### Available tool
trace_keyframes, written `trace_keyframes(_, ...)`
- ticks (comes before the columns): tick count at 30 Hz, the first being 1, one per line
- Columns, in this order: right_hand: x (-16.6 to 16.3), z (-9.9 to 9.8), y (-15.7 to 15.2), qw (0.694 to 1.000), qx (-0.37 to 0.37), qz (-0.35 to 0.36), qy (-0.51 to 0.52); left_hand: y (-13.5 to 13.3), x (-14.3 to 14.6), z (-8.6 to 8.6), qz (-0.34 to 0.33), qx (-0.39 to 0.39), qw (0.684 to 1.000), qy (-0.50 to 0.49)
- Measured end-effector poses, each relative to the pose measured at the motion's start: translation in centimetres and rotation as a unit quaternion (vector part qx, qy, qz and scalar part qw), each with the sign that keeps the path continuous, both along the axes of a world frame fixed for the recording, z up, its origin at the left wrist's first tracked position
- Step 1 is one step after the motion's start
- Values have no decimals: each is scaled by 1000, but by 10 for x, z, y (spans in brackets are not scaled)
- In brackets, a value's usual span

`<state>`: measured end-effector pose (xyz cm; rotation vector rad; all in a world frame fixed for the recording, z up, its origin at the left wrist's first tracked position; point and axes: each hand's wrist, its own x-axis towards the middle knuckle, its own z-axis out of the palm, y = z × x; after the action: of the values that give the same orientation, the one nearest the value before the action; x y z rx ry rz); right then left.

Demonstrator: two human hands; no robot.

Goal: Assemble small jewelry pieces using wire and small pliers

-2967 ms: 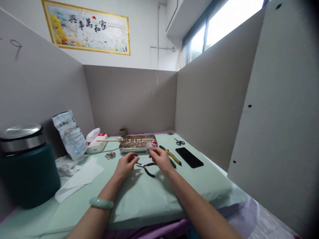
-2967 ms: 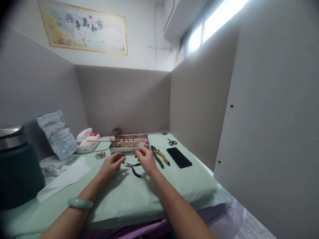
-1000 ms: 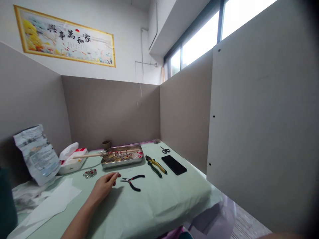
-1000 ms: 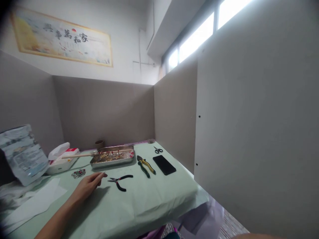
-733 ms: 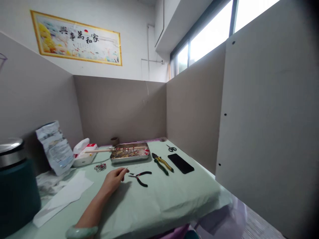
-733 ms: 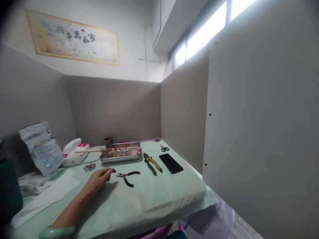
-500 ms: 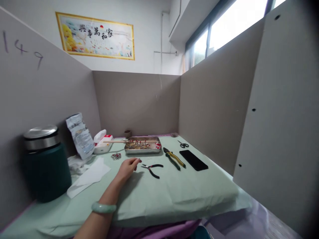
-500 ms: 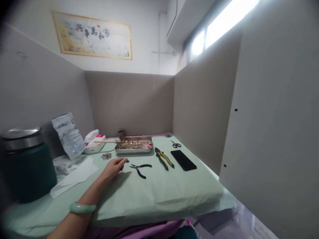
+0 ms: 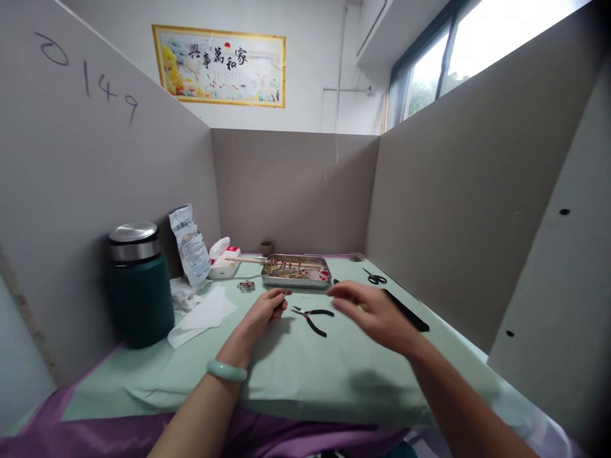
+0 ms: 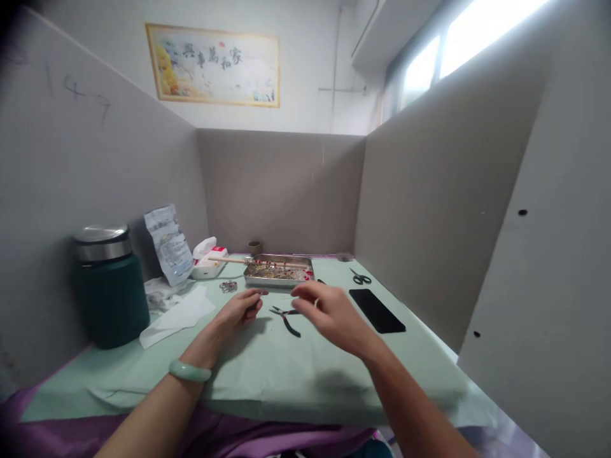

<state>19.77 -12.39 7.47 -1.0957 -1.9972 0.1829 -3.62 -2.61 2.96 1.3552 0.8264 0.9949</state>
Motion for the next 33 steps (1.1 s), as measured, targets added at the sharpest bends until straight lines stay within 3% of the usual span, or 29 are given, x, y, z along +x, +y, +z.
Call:
trace_keyframes(4, -33, -40, 42, 972, -55, -140, -178, 2, -1, -1, 21, 38, 999, 19)
trace_keyframes(7, -46, -68, 58, 956, -58, -155, -241, 7, -1, -5, 31, 80, 996, 38)
trace_keyframes(10, -48, -79, 59, 953, -28, -152, -259, 9, 2, -6, 30, 102, 994, 35)
trace_keyframes(14, -49, -79, 60, 963, -31, -141, -226, 5, 13, 8, 36, 104, 994, 11)
trace_keyframes(17, -49, -79, 67, 984, -58, -124, -112, 7, 23, 22, 52, 114, 992, 6)
trace_keyframes(19, -45, -76, 73, 986, -129, -99, 42, 13, 27, 26, 65, 104, 992, -5)
trace_keyframes(21, -39, -68, 78, 936, -256, -43, 239, 21, 29, 24, 60, 64, 996, -29)
trace_keyframes(23, -32, -55, 80, 850, -362, 80, 373, 28, 29, 16, 37, 22, 997, -70)
trace_keyframes(25, -28, -42, 81, 803, -363, 161, 445, 33, 26, 6, 6, -14, 994, -110)
trace_keyframes(26, -28, -36, 82, 795, -354, 177, 459, 34, 25, 1, -3, -25, 992, -120)
trace_keyframes(28, -32, -30, 83, 808, -345, 194, 436, 34, 24, -6, -12, -27, 992, -121)
trace_keyframes(31, -43, -36, 87, 861, -326, 170, 351, 32, 22, -9, -22, -30, 993, -115)
trace_keyframes(33, -49, -46, 89, 917, -265, 88, 285, 30, 22, -9, -24, -33, 994, -106)
